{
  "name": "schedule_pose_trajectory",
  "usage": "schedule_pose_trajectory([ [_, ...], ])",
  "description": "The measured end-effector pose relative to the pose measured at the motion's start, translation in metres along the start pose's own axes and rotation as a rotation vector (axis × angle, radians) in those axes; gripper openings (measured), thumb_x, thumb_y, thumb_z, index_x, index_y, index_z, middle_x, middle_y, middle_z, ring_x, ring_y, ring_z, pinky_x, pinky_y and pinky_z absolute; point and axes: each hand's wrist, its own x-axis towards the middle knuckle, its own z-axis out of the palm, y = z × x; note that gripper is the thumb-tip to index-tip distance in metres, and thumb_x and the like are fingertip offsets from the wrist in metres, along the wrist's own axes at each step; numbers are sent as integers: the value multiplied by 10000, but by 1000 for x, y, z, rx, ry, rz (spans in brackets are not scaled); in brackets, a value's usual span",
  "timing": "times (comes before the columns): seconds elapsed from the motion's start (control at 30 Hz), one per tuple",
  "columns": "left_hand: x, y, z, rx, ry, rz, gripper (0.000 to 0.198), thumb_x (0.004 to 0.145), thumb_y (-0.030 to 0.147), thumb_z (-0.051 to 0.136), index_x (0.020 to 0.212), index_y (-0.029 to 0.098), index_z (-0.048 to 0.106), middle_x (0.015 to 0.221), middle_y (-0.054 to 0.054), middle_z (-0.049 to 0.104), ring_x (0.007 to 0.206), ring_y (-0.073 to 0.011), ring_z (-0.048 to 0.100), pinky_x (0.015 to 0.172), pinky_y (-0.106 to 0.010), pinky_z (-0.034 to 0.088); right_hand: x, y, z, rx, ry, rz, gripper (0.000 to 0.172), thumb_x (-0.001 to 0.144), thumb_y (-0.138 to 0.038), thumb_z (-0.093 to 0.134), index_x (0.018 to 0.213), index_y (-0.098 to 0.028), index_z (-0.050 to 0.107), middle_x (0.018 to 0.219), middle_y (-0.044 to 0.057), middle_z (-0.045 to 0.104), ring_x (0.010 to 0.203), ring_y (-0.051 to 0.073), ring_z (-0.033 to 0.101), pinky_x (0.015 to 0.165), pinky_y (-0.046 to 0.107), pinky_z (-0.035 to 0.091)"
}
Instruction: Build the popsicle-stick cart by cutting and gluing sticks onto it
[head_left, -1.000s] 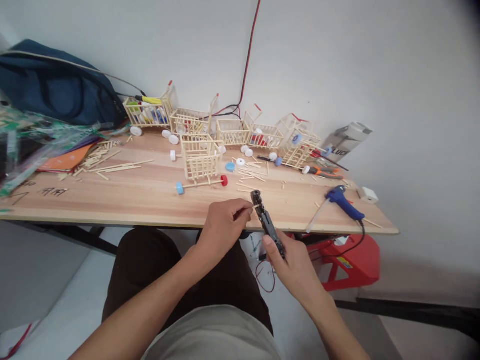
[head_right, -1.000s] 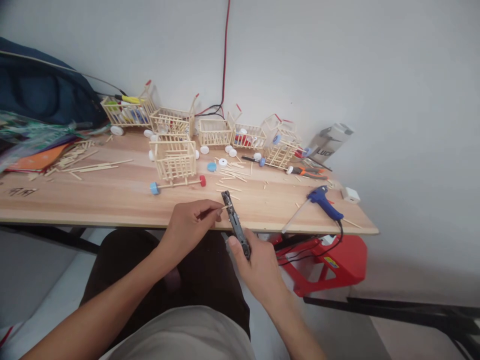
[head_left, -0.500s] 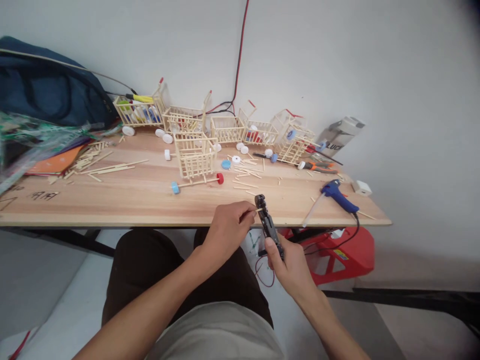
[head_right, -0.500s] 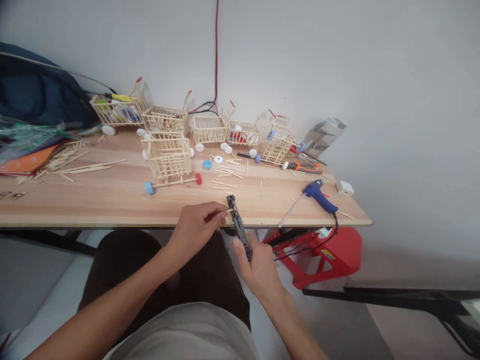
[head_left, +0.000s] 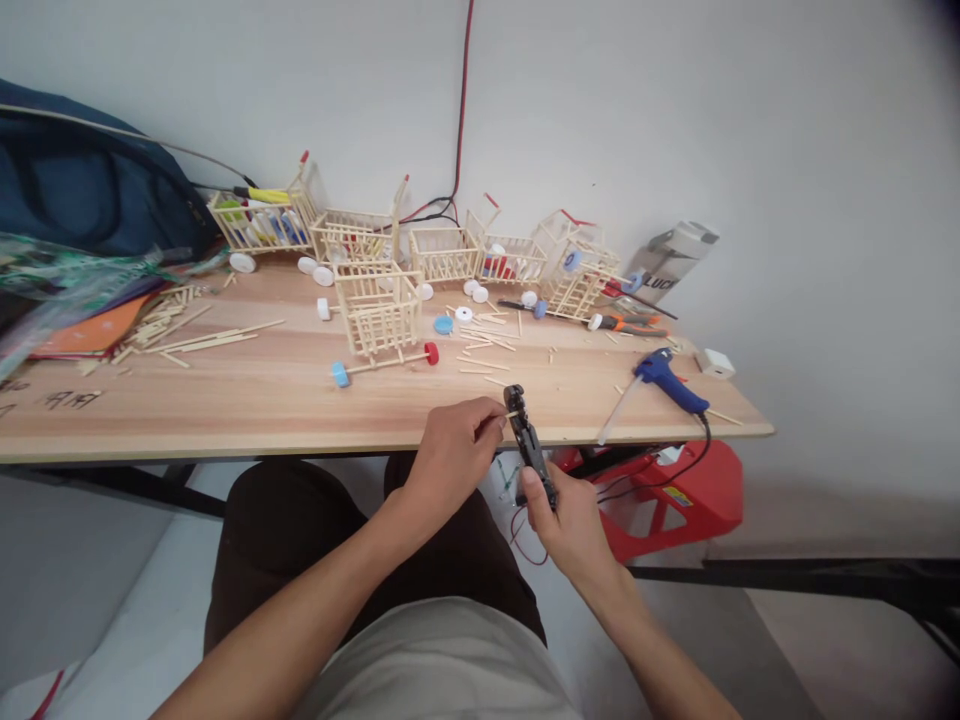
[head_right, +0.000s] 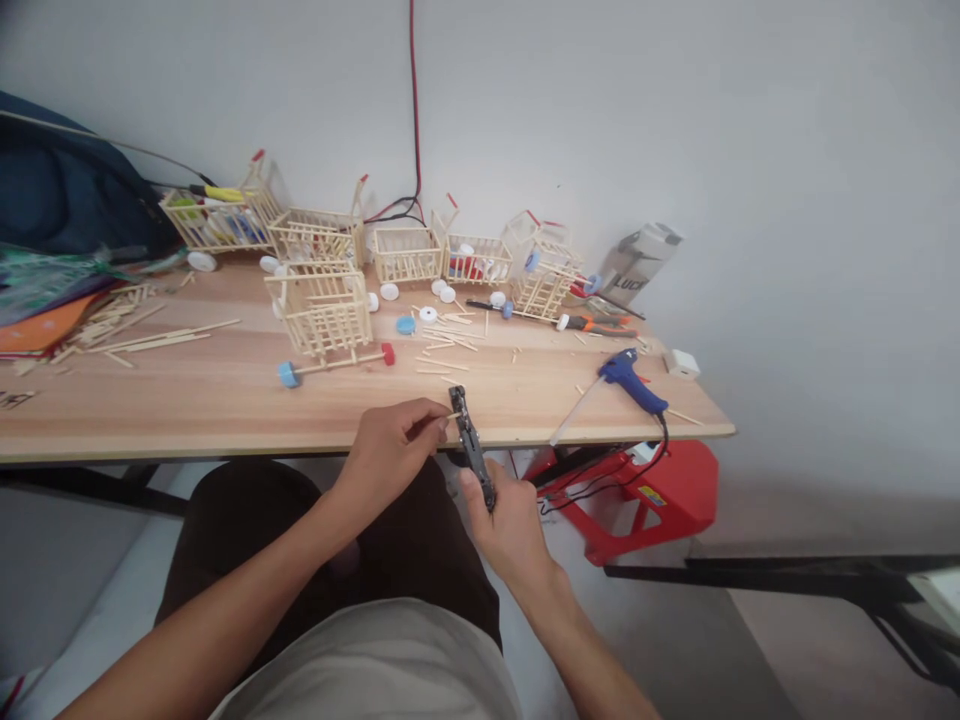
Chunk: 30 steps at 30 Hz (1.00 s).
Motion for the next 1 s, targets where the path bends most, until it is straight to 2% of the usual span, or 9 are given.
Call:
schedule_pose_trajectory([
  [0.1,1,-3,2,17,-5,10,191,852,124,507,790,177,681,711,9,686,654,-128,581,667,-224,411,1,2,2,-10,4,14,493,970,-588,355,651,-232,476,493,-4,514,472,160,498,512,266,310],
  [0.23,3,-7,4,44,-14,32,202,857,116,500,790,178,681,784,-15,718,727,-148,622,699,-234,421,2,0,-1,30,-58,73,537,961,-635,328,665,-226,508,508,7,543,493,171,531,523,268,340],
  [0.43,6,-6,8,48,-40,31,199,871,130,502,780,182,671,733,-2,689,674,-139,587,664,-231,403,1,4,-9,24,-68,63,557,957,-643,322,630,-227,495,521,19,565,519,178,555,541,284,365],
  [0.67,9,0,12,88,-73,43,179,877,129,516,808,185,671,705,7,665,632,-134,549,637,-233,379,0,12,-3,61,7,31,541,969,-613,335,595,-233,430,472,-5,496,482,149,480,494,276,320],
  [0.87,11,2,15,99,-87,59,187,885,126,502,836,182,673,720,0,670,653,-140,569,655,-243,391,-1,14,1,40,58,31,544,968,-606,332,575,-240,419,460,7,500,462,158,477,495,288,318],
  [1.0,12,0,14,16,-54,27,180,892,157,492,826,190,655,698,6,664,632,-133,569,651,-240,409,1,19,-3,115,77,98,572,963,-641,334,582,-232,457,453,11,512,468,165,507,508,287,353],
])
